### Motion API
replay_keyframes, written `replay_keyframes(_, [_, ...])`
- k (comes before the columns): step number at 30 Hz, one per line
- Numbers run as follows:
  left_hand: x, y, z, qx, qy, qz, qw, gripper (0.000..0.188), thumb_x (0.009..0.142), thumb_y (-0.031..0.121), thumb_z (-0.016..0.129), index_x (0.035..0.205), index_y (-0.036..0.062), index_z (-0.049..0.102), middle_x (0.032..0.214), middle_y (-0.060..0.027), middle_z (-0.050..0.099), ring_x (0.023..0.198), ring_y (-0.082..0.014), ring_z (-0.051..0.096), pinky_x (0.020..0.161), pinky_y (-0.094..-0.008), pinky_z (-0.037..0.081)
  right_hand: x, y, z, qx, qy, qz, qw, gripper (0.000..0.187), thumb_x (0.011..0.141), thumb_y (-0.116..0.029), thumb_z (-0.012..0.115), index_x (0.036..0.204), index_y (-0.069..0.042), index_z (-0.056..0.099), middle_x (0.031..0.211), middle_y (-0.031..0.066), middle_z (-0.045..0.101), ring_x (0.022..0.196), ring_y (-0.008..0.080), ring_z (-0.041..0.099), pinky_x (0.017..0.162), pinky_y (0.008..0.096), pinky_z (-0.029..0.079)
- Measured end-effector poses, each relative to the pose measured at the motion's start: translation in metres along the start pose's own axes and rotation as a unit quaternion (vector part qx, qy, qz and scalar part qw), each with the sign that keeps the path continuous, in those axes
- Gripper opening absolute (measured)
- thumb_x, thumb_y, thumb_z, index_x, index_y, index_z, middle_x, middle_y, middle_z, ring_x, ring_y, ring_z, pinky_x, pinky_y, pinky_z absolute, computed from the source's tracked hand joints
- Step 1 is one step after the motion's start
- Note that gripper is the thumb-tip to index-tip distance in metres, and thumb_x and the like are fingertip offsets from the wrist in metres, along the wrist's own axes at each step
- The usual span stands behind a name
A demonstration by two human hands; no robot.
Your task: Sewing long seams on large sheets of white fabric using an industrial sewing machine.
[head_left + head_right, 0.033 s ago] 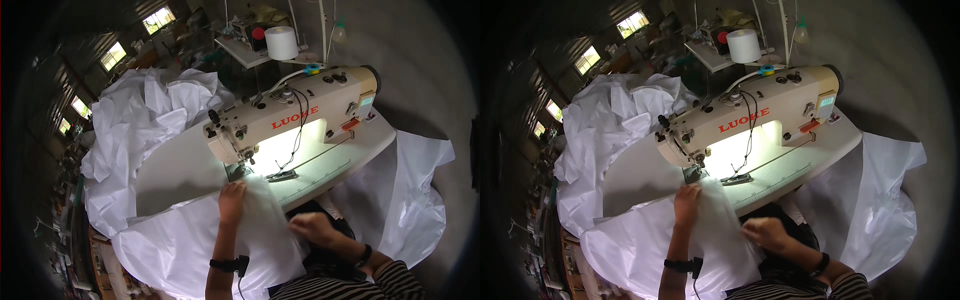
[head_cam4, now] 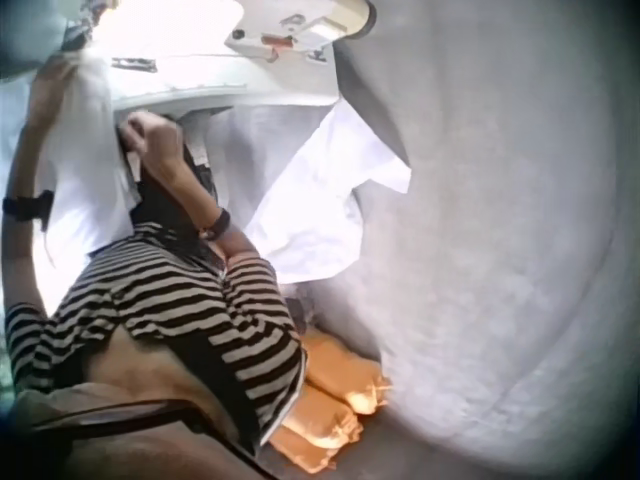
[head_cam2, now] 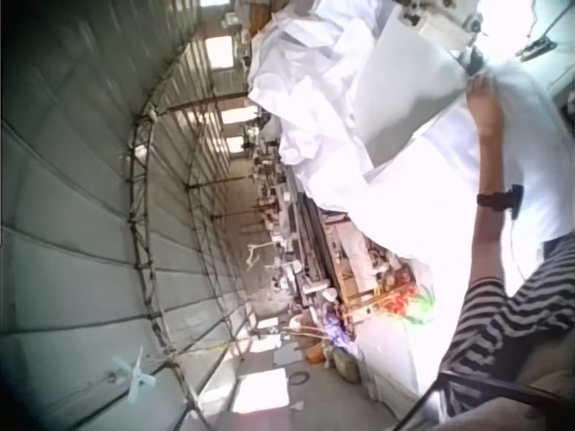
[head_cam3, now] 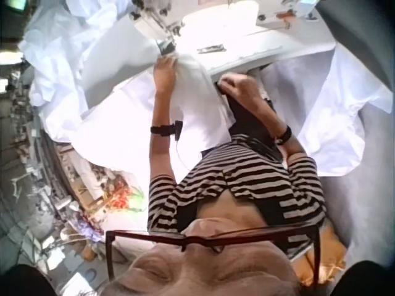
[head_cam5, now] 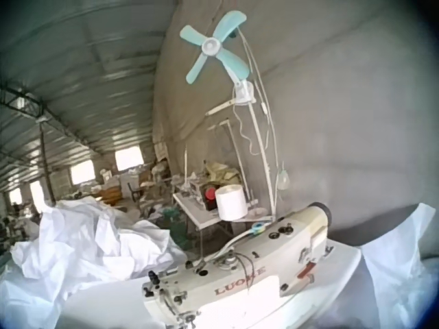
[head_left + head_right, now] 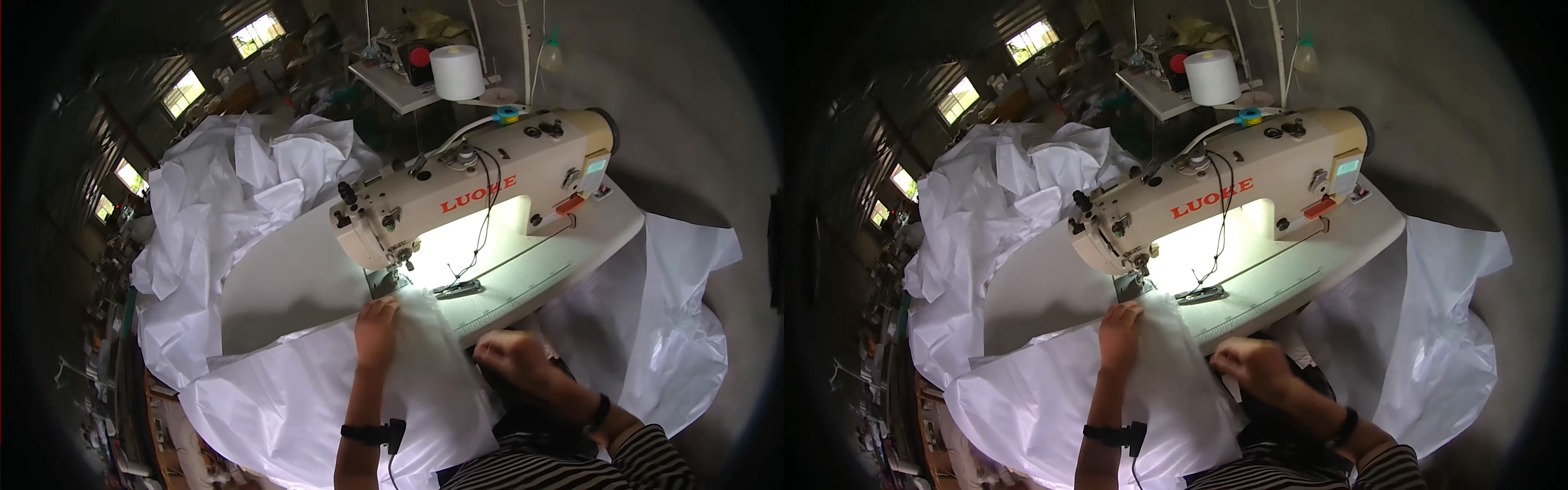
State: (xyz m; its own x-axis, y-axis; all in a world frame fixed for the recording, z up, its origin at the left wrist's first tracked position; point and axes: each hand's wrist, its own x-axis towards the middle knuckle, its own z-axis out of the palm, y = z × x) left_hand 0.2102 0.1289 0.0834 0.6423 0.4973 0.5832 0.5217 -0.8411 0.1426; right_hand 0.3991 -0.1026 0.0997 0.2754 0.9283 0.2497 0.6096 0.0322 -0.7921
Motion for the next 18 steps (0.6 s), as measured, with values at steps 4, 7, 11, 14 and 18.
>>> replay_keyframes(4, [-0.002, 0.004, 0.003, -0.084, -0.008, -0.031, 0.996, 0.016, 0.078, 0.000, 0.061, 0.092, 0.0045, 0.068, 0.103, -0.0080, 0.068, 0.098, -0.0286, 0.062, 0.088, -0.0403, 0.051, 0.072, 0.017, -0.050, -0.047, 0.141, 0.041, 0.988, 0.041, 0.090, -0.037, 0.069, 0.116, -0.005, 0.065, 0.071, 0.0070, 0.063, 0.068, 0.0205, 0.065, 0.064, 0.0331, 0.052])
replay_keyframes(7, [-0.002, 0.004, 0.004, -0.081, 0.005, -0.012, 0.997, 0.012, 0.080, 0.001, 0.062, 0.089, 0.0046, 0.069, 0.102, -0.0081, 0.068, 0.096, -0.0289, 0.063, 0.087, -0.0398, 0.051, 0.114, 0.039, -0.036, -0.066, 0.136, 0.071, 0.986, 0.044, 0.089, -0.038, 0.070, 0.119, -0.006, 0.064, 0.073, 0.0063, 0.064, 0.067, 0.0213, 0.065, 0.064, 0.0345, 0.052])
replay_keyframes(11, [-0.001, 0.003, 0.003, -0.089, -0.008, -0.026, 0.996, 0.010, 0.081, 0.003, 0.063, 0.089, 0.0049, 0.069, 0.101, -0.0081, 0.068, 0.095, -0.0299, 0.063, 0.086, -0.0403, 0.051, 0.121, 0.056, -0.012, 0.044, 0.139, 0.073, 0.987, 0.030, 0.091, -0.032, 0.069, 0.098, -0.004, 0.071, 0.081, 0.0087, 0.068, 0.072, 0.0221, 0.066, 0.070, 0.0333, 0.053])
replay_keyframes(14, [-0.001, 0.004, 0.001, -0.090, -0.006, -0.019, 0.996, 0.010, 0.081, 0.003, 0.063, 0.090, 0.0046, 0.068, 0.100, -0.0087, 0.068, 0.095, -0.0304, 0.063, 0.086, -0.0412, 0.051, 0.105, 0.061, -0.024, 0.035, 0.165, 0.059, 0.984, 0.029, 0.090, -0.031, 0.070, 0.094, -0.002, 0.070, 0.085, 0.0095, 0.069, 0.077, 0.0215, 0.067, 0.072, 0.0325, 0.052])
replay_keyframes(18, [-0.001, 0.006, 0.000, -0.097, -0.005, 0.000, 0.995, 0.009, 0.081, 0.003, 0.063, 0.089, 0.0044, 0.067, 0.100, -0.0090, 0.068, 0.094, -0.0308, 0.062, 0.085, -0.0422, 0.050, 0.084, 0.076, -0.063, -0.027, 0.187, 0.127, 0.974, 0.031, 0.090, -0.032, 0.070, 0.090, -0.001, 0.068, 0.088, 0.0112, 0.069, 0.076, 0.0216, 0.067, 0.072, 0.0326, 0.052])
